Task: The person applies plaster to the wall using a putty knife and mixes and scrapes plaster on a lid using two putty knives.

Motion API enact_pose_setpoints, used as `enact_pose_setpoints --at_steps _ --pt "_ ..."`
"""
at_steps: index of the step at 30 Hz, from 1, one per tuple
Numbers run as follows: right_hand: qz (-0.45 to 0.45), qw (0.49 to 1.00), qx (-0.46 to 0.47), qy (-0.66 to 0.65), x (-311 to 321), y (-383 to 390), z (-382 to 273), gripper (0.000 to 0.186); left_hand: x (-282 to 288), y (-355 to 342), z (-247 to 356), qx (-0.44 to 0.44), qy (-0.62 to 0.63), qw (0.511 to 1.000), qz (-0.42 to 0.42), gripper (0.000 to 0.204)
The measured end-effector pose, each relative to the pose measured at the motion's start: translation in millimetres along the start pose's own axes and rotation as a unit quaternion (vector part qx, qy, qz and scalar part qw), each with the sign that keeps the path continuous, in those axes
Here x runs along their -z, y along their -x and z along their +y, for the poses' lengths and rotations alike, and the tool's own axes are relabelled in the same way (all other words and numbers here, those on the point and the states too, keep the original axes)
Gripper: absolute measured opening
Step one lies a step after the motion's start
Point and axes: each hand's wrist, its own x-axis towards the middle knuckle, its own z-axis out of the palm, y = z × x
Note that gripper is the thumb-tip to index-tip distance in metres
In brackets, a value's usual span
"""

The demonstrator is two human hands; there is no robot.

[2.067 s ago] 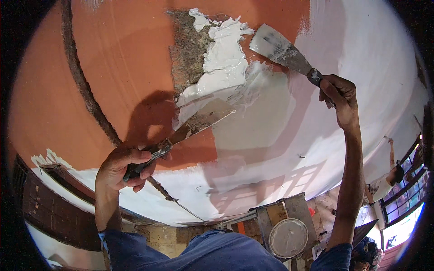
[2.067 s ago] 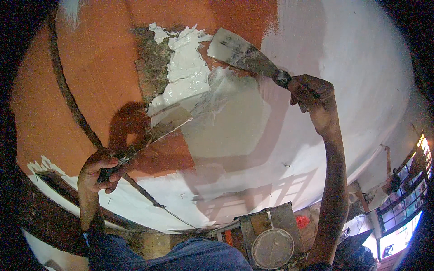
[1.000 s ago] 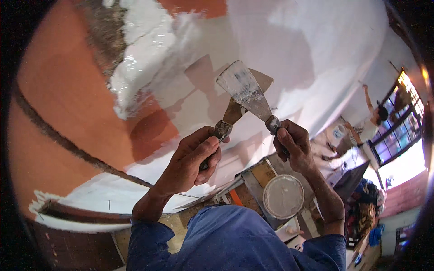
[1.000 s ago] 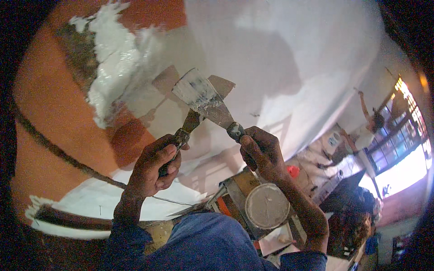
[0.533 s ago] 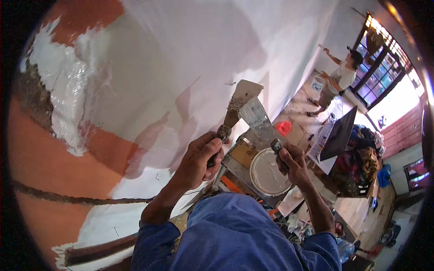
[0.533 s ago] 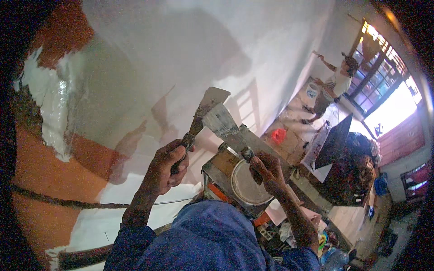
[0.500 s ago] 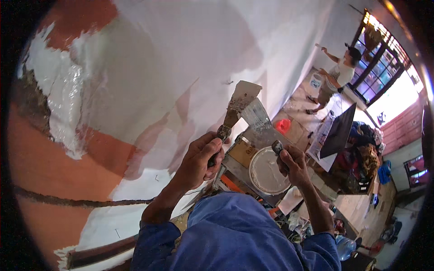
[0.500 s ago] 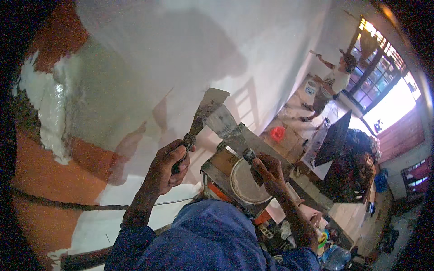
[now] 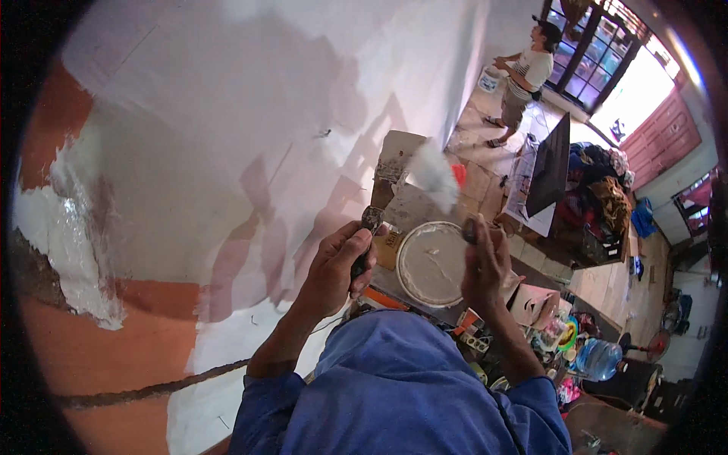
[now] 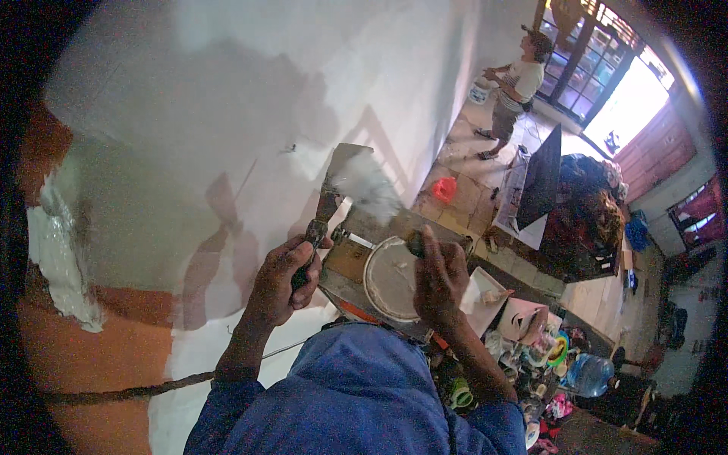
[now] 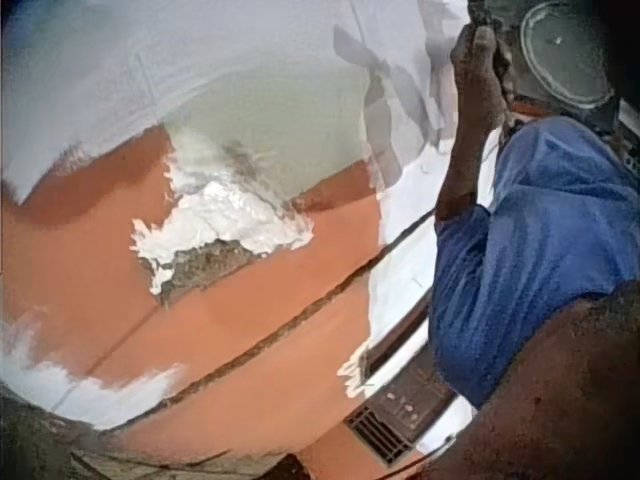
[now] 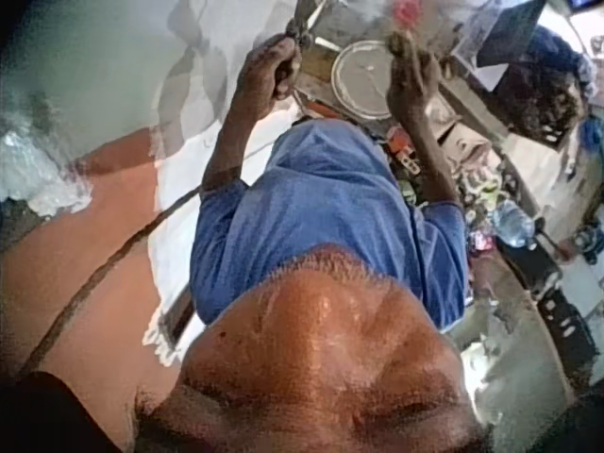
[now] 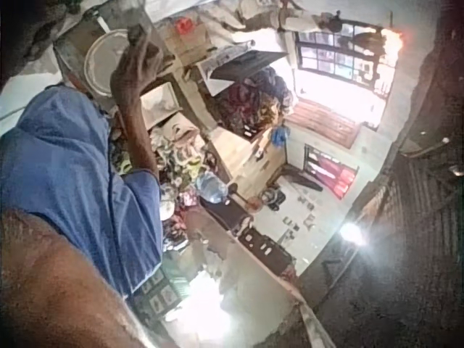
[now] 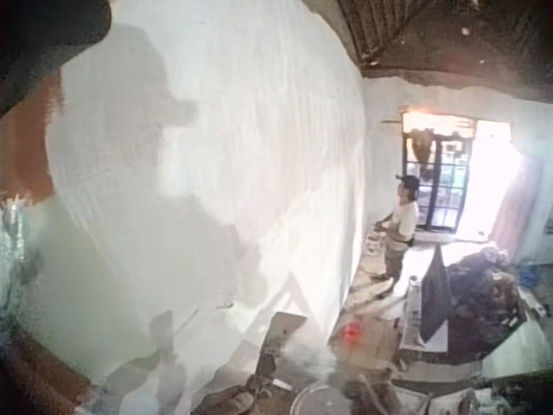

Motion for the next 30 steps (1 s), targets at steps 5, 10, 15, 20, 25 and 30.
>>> enact_pose_setpoints --at_steps 5,10,15,20,25,30 --pt "-0.029 0.998 0.058 0.01 -21.5 -3.8 6.9 0.053 -7.5 -5.8 -6.5 0.011 0.0 1.0 -0.005 0.031" --pt "-0.042 0.997 0.044 -0.042 -28.4 16.7 20.1 0.047 -8.3 -8.3 -7.0 0.001 0.017 1.0 0.022 0.034" --pt "-0.045 0.998 -0.042 -0.016 -8.2 39.5 25.4 0.042 -1.2 -10.3 -2.7 -0.036 -0.017 0.999 0.028 0.029" --pt "-0.056 0.998 -0.037 0.004 17.5 20.2 15.9 0.047 -4.4 -19.4 -11.2 -0.063 -0.065 0.995 0.046 0.029" --pt "-0.131 0.986 0.098 -0.028 12.2 2.5 2.3 0.047 -2.0 -14.2 -19.7 -0.089 -0.107 0.988 0.072 0.022" --pt "-0.151 0.982 0.111 0.013 8.4 -10.9 8.0 0.045 4.7 -6.6 -26.5 -0.093 -0.103 0.988 0.071 0.025"
